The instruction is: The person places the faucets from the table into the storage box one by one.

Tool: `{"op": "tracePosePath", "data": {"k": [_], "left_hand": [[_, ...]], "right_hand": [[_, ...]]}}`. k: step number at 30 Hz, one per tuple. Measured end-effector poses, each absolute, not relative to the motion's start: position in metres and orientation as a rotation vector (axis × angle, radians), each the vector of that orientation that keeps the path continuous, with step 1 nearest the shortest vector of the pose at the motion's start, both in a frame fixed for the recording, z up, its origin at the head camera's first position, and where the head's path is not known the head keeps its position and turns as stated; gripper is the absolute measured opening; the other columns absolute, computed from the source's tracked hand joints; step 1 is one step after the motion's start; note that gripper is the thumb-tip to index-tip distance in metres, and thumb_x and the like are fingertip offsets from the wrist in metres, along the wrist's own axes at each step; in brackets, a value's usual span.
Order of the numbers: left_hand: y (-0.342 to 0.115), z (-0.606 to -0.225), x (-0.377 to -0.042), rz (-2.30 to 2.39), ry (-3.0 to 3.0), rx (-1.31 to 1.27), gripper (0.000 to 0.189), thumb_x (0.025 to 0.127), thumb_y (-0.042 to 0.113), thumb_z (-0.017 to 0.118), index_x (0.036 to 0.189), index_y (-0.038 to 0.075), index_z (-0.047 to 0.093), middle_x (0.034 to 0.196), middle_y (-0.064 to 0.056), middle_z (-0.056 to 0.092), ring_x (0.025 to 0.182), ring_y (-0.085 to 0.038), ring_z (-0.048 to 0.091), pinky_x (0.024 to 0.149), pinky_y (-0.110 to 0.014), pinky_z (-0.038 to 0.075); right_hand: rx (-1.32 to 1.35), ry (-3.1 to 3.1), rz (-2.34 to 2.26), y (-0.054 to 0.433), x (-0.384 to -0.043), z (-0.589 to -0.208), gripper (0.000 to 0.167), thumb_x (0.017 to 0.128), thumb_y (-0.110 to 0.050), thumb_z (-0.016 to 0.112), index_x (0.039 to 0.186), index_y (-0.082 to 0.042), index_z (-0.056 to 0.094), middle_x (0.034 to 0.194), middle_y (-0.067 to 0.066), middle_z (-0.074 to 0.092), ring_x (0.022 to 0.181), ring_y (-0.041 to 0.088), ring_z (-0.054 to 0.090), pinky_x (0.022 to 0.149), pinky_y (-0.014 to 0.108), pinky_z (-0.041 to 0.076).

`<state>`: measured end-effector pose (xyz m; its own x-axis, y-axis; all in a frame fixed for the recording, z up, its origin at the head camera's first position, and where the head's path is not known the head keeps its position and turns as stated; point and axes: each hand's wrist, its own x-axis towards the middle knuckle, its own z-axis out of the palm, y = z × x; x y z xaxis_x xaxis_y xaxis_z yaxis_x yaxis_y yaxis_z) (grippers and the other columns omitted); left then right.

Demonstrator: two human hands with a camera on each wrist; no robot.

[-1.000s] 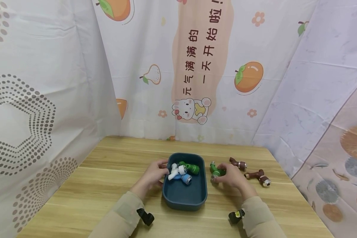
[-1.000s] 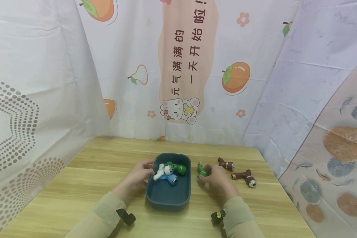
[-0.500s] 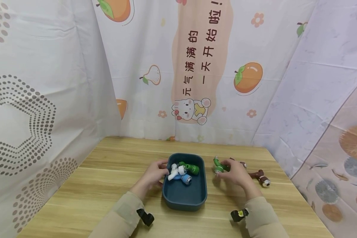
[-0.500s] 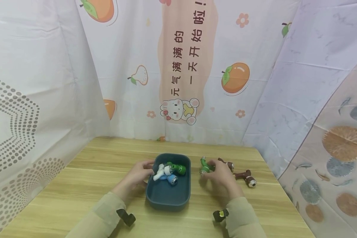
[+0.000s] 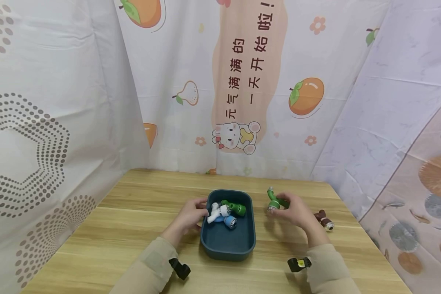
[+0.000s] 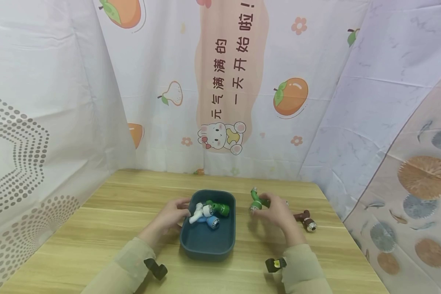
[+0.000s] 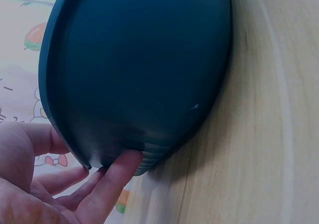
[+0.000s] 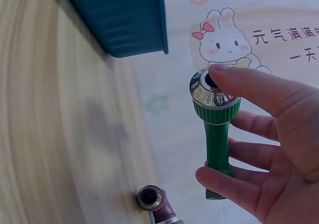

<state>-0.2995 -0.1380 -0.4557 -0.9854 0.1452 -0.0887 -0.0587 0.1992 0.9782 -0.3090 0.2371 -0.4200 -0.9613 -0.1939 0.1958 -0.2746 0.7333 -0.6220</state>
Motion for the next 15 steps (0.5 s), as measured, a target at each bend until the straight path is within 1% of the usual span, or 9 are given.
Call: {"op": "tracePosePath", "data": {"k": [4,6,11,13,15], "left_hand": [[-0.138,-0.455,-0.299,1.889,2.301,0.083,0.060,0.090,0.002,0.061,0.148,0.004,0.051,0.131,-0.023,0.058,0.099,-0.032,0.061,0.056,-0.049,0.059],[-0.138,-0.455,-0.298,1.889,2.303,0.090,0.060,0.090,0.002,0.061,0.148,0.003,0.050,0.131,-0.023,0.058,0.099,-0.032,0.061,0.056,-0.049,0.059],[-0.139,-0.455,-0.298,1.886,2.304,0.096,0.060,0.090,0.002,0.061,0.148,0.003,0.050,0.132,-0.023,0.058,0.100,-0.032,0.062,0.055,-0.048,0.058],[-0.139,-0.455,-0.299,1.886,2.301,0.092,0.059,0.090,0.003,0.061,0.148,0.003,0.050,0.132,-0.023,0.058,0.100,-0.032,0.062,0.055,-0.048,0.058],[-0.139,-0.456,-0.299,1.887,2.299,0.088,0.059,0.090,0.003,0.061,0.149,0.004,0.050,0.132,-0.023,0.058,0.100,-0.033,0.062,0.055,-0.048,0.058]], "right_hand": [[0.396,-2.798,1.046,0.238,-0.307,-0.414,0.060,0.082,-0.036,0.086,0.128,-0.003,0.064,0.116,0.013,0.067,0.103,0.032,0.062,0.089,0.050,0.051],[0.381,-2.795,1.056,0.238,-0.305,-0.412,0.061,0.082,-0.036,0.086,0.128,-0.004,0.064,0.113,0.012,0.066,0.101,0.031,0.062,0.085,0.046,0.052],[0.368,-2.790,1.109,0.237,-0.301,-0.405,0.060,0.082,-0.035,0.086,0.129,-0.005,0.062,0.102,0.010,0.065,0.083,0.025,0.062,0.069,0.036,0.054],[0.373,-2.788,1.124,0.237,-0.300,-0.402,0.060,0.082,-0.035,0.085,0.129,-0.005,0.062,0.099,0.009,0.065,0.077,0.022,0.062,0.065,0.035,0.054],[0.369,-2.787,1.126,0.237,-0.299,-0.401,0.060,0.082,-0.035,0.086,0.128,-0.006,0.062,0.097,0.008,0.065,0.074,0.020,0.062,0.064,0.035,0.054]]}}
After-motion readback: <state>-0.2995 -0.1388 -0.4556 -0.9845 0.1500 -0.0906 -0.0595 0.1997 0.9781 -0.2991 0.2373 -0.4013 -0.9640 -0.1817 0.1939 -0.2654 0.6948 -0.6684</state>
